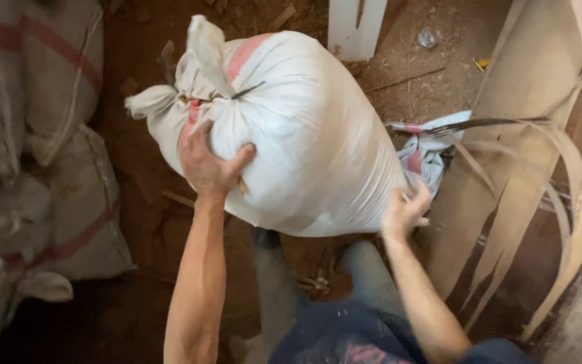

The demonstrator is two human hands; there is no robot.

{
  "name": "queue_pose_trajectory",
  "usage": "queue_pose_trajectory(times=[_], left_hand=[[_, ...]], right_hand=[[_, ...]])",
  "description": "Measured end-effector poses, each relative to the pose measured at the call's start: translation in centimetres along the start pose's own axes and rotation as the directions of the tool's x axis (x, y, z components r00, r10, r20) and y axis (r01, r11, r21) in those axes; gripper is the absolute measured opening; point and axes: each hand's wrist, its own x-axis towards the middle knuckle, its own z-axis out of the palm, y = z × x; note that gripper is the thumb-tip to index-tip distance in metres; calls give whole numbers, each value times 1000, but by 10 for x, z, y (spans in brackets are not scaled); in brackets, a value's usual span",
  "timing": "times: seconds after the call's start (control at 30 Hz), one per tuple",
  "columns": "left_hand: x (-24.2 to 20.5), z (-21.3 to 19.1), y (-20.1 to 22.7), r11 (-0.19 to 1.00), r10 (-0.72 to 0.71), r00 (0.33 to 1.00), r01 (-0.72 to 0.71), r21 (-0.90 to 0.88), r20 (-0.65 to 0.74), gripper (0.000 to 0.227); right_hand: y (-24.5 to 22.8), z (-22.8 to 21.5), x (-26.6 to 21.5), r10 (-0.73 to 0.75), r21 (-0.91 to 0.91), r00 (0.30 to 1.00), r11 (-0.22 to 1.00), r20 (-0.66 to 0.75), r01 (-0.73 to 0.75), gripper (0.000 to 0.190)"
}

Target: The person ties the top of a large white sack filled with wood chips using a metal clip, then lifts and stacks the sack with other similar sacks.

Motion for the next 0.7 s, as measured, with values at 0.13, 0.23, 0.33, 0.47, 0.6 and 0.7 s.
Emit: queue_pose_trajectory(times=[0.13,0.23,0.33,0.47,0.6,0.7], left_hand=[[39,0,-9,992,-87,996,88,-94,24,88],[66,-1,-20,994,-104,993,105,-24,54,88],[86,-3,-35,988,-122,991,126,-85,54,85],[102,-4,-67,978,-148,988,154,-139,51,87],[103,-9,-89,939,-265,964,264,-219,24,85],[94,-16,-98,884,-401,916,385,-266,-4,80]], right_hand=[[121,-19,-9,679,13,734,734,29,-679,93],[154,19,-22,774,343,590,504,228,-793,98],[159,76,11,684,395,711,615,165,-683,96],[147,117,62,454,328,891,837,30,-438,81],[126,142,117,328,163,941,927,84,-338,86],[91,170,153,212,158,968,960,134,-232,91]])
